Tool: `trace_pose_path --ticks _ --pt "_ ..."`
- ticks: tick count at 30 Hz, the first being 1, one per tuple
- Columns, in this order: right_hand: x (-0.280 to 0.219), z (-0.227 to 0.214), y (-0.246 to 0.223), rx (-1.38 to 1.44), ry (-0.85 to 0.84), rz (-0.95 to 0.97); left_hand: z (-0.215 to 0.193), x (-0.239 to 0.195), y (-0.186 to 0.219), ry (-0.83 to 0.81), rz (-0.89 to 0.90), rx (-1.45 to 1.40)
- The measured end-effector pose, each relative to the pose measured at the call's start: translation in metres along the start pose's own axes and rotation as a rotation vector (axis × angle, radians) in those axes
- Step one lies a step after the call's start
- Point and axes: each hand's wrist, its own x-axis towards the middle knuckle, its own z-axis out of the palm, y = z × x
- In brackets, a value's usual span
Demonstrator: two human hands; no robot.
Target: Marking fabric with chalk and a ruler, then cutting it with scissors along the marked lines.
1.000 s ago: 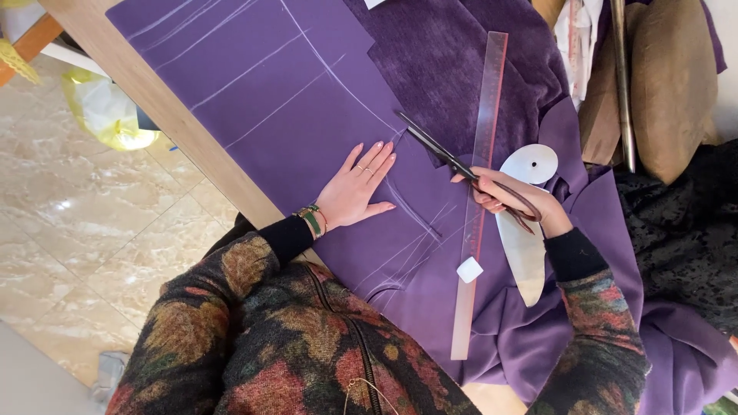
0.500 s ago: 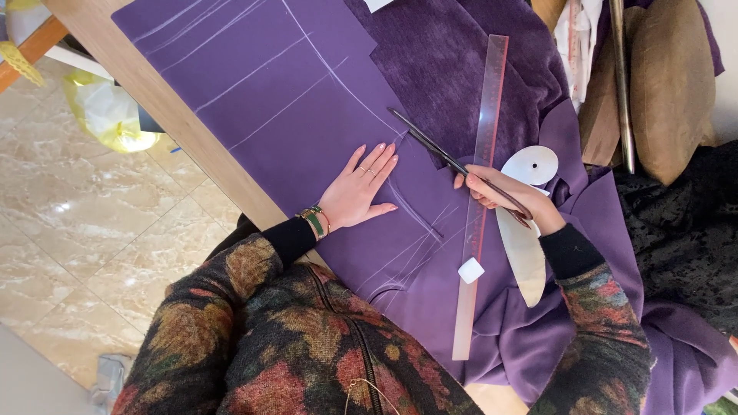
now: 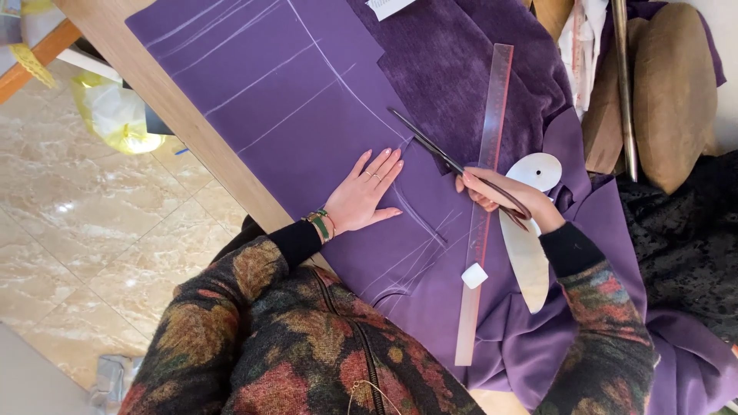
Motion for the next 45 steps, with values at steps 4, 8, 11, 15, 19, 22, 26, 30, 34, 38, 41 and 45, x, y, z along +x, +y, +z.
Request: trace_pose_path --ticks 4,8,11,15,19,22,26,30,34,38,41,45 --pt "0.019 0.001 -0.009 0.055 -0.031 -0.02 0.0 0.0 0.0 -0.003 0.004 -0.007" --pt "0.021 0.004 -0.023 0.025 -0.033 -0.012 -0.001 0.001 0.001 -0.014 -0.006 -0.015" --pt "0.032 0.003 -0.011 -0.012 -0.008 -0.045 -0.001 0.001 0.0 -0.017 -0.01 -0.017" --pt "0.039 0.007 -0.003 -0.028 0.055 -0.055 0.002 0.0 0.0 -0.01 -0.01 -0.007" --pt "0.04 0.008 -0.004 0.006 0.069 -0.03 0.003 0.0 0.0 -0.002 -0.006 -0.001" --pt "0.043 0.008 -0.009 0.073 0.034 -0.009 0.005 -0.001 0.0 -0.001 -0.009 -0.005" --pt "0.054 0.015 -0.024 -0.052 0.053 -0.077 0.001 0.0 0.0 -0.007 -0.003 0.004" --pt "0.063 0.019 -0.034 -0.089 0.051 -0.07 0.001 0.0 0.0 -0.002 -0.006 -0.004" --pt "0.066 0.023 -0.039 -0.051 0.124 -0.004 0.001 0.0 0.0 -0.007 -0.003 -0.002" --pt "0.068 0.03 -0.041 -0.03 0.133 0.017 0.002 -0.001 -0.001 0.014 0.004 -0.007" --pt "0.074 0.024 -0.038 0.018 0.136 0.055 0.004 -0.001 -0.001 0.029 0.006 -0.007" --pt "0.08 0.031 -0.049 0.07 0.177 0.087 0.004 -0.001 -0.001 0.038 0.004 -0.004"
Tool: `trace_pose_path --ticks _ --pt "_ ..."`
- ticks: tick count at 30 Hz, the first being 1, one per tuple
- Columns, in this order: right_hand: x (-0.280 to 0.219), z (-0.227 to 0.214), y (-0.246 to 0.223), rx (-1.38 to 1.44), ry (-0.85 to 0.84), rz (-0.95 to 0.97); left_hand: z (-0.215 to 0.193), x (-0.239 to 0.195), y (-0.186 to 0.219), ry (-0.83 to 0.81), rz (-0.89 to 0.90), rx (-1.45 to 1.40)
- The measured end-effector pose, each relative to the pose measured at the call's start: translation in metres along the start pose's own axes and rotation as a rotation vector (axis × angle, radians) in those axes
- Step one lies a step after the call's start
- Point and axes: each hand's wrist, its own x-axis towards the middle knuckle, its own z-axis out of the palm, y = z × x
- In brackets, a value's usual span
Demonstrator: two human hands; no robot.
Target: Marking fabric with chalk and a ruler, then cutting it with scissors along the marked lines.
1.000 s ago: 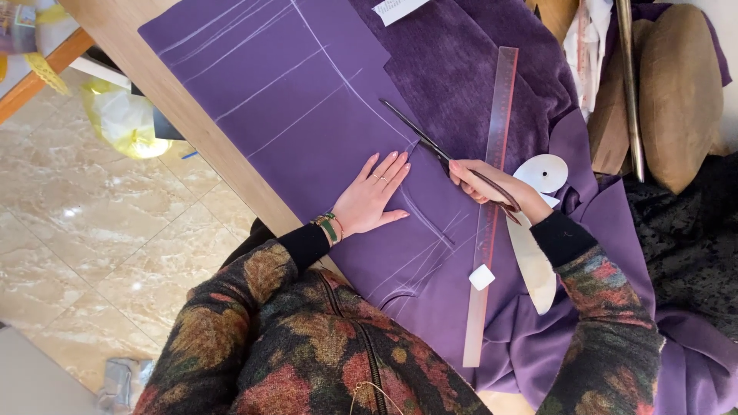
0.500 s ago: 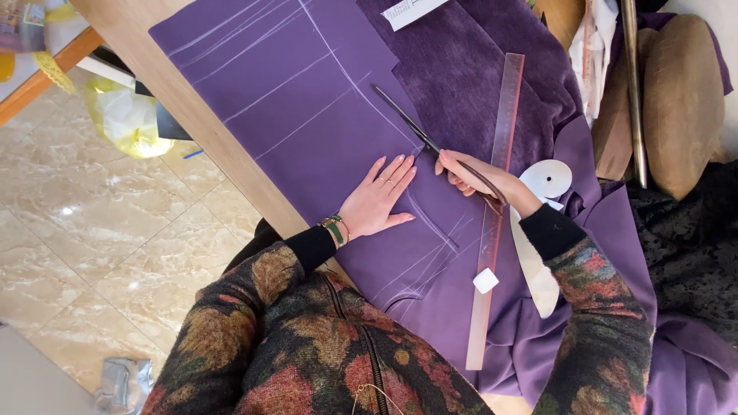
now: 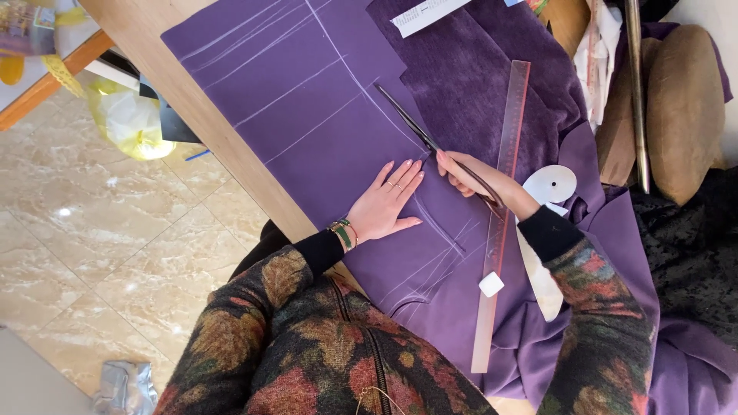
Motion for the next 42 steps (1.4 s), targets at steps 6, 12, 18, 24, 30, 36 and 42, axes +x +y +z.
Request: trace_pose_path --ticks 6,12,18,24,30,36,42 --pt "0.016 0.008 -0.014 -0.102 -0.027 -0.116 0.001 -0.001 0.0 0.008 -0.008 0.001" --pt "0.03 0.012 -0.009 -0.038 0.037 -0.055 0.004 0.0 -0.001 0.02 -0.006 -0.019" --pt "0.069 -0.025 0.024 0.295 -0.334 -0.053 0.004 0.0 -0.001 0.033 -0.013 -0.015" --pt "0.058 0.022 -0.019 0.021 0.062 -0.079 0.008 -0.001 0.0 0.046 -0.017 -0.015" --pt "0.099 -0.019 0.003 0.213 -0.289 -0.077 0.013 -0.002 -0.002 0.047 -0.022 -0.048" --pt "0.064 0.033 -0.037 0.058 0.03 -0.052 0.016 -0.002 -0.003 0.054 -0.014 -0.074" --pt "0.073 0.034 -0.047 0.186 -0.048 -0.045 0.004 0.001 -0.005 -0.043 -0.026 -0.124"
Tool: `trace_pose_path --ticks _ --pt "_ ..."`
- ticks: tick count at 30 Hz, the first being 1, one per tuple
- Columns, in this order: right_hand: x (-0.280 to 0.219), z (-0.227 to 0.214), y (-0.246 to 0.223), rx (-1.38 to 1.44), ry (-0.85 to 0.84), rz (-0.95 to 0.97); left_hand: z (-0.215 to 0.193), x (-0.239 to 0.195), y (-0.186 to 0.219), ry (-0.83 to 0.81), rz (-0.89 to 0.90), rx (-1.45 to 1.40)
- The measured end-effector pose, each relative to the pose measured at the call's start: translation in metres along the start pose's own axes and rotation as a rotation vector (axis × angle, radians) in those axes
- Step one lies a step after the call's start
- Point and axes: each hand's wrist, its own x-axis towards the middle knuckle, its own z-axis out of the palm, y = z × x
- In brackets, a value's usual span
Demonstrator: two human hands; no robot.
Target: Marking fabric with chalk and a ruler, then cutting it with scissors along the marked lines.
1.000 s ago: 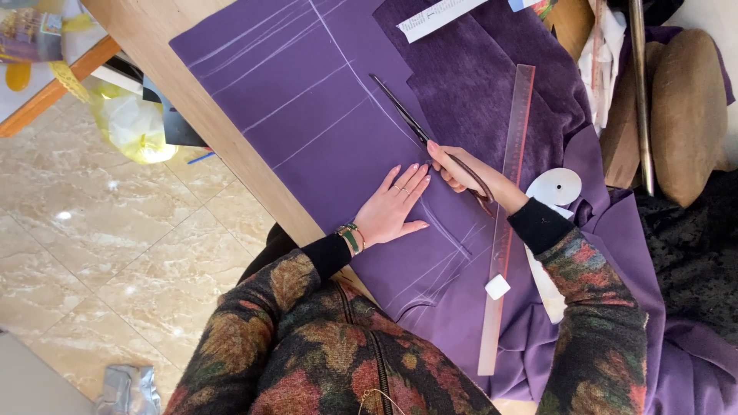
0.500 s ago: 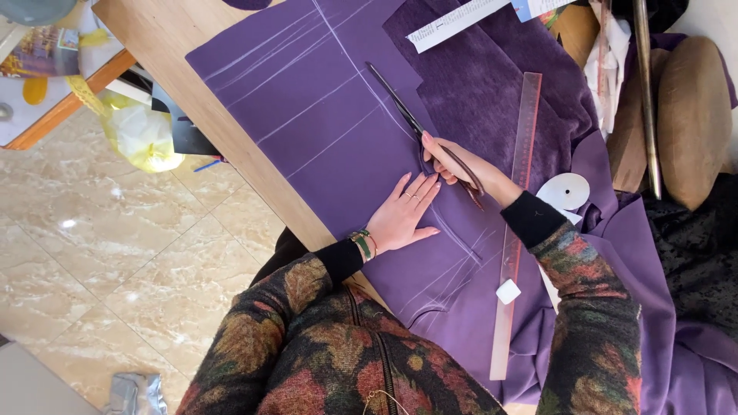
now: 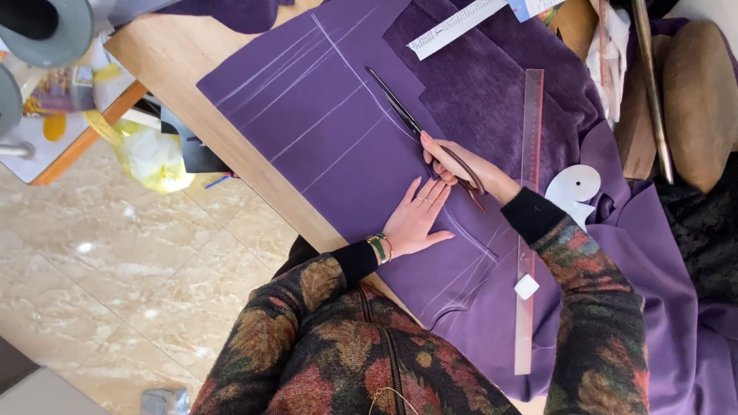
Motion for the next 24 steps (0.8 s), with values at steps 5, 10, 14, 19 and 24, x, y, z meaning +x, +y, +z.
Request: trace_pose_path --ticks 5,10,14,19,24 --pt "0.021 -0.001 -0.049 0.359 -0.685 0.203 -0.016 0.002 0.0 -0.068 -0.02 -0.097" --pt "-0.005 0.033 -0.044 -0.06 0.109 0.035 -0.02 0.002 -0.002 -0.117 -0.024 -0.19" --pt "-0.005 0.039 -0.04 -0.148 0.22 -0.036 -0.021 0.003 -0.007 -0.145 -0.022 -0.29" --pt "-0.017 0.053 -0.061 -0.193 0.244 -0.019 -0.025 0.005 -0.012 -0.177 -0.04 -0.466" --pt "-0.002 0.06 -0.082 -0.147 0.212 -0.039 -0.026 0.008 -0.019 -0.249 -0.011 -0.596"
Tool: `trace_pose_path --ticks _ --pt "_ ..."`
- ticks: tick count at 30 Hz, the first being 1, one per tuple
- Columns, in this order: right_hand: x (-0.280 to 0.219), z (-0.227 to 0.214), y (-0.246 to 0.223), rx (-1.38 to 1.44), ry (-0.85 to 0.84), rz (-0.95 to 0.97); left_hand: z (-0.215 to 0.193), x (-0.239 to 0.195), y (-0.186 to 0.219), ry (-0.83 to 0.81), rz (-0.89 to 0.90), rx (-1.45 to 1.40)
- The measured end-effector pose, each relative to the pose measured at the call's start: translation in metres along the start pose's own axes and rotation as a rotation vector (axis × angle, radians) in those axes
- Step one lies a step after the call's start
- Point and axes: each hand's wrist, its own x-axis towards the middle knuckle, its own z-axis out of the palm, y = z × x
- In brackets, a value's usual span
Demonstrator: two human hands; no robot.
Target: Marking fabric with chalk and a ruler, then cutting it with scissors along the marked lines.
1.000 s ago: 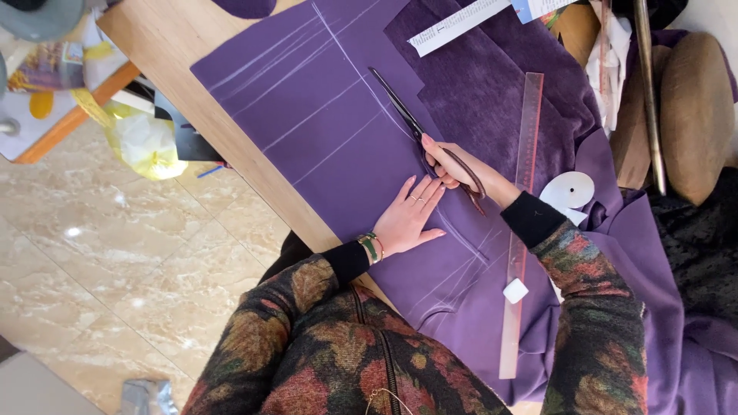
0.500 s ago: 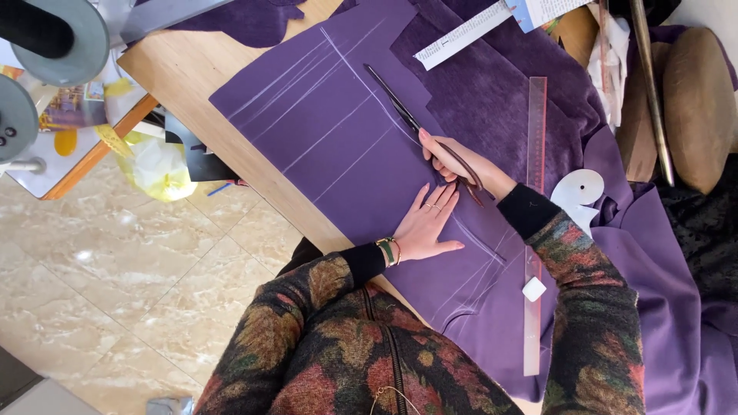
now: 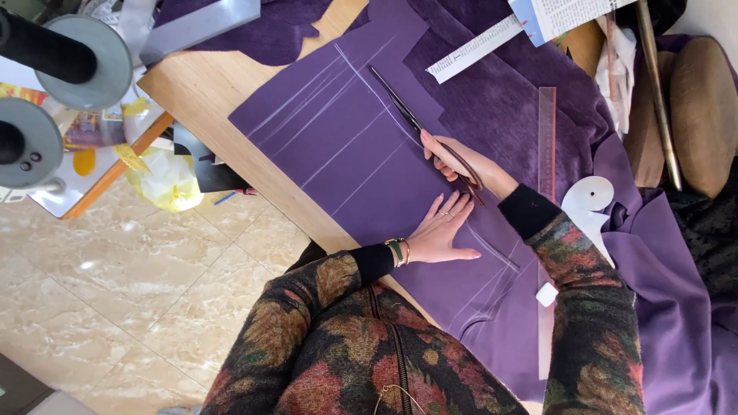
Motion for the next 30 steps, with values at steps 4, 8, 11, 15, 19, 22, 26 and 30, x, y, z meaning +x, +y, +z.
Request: trace_pose_path --ticks 4,8,11,15,19,22,26,30 --pt "0.022 -0.003 0.009 -0.014 -0.018 -0.011 -0.009 -0.001 0.003 -0.027 -0.005 -0.055" --pt "0.014 0.004 -0.002 0.001 0.05 -0.004 -0.016 -0.001 0.005 -0.052 0.0 -0.082" --pt "0.011 0.008 -0.006 0.003 0.049 0.015 -0.013 0.0 0.001 -0.064 -0.004 -0.126" --pt "0.01 0.013 -0.02 0.029 0.051 0.061 -0.013 0.0 0.0 -0.082 -0.02 -0.167" --pt "0.031 0.011 -0.022 -0.023 0.045 0.013 -0.014 0.001 -0.003 -0.085 0.028 -0.139" --pt "0.048 0.009 -0.016 0.02 0.024 -0.027 -0.014 0.0 -0.003 -0.094 0.014 -0.185" --pt "0.042 0.011 -0.03 0.002 0.028 -0.012 -0.014 0.0 -0.003 -0.09 0.017 -0.203" --pt "0.056 0.009 -0.019 -0.109 0.106 0.001 -0.013 -0.001 -0.003 -0.067 0.01 -0.23"
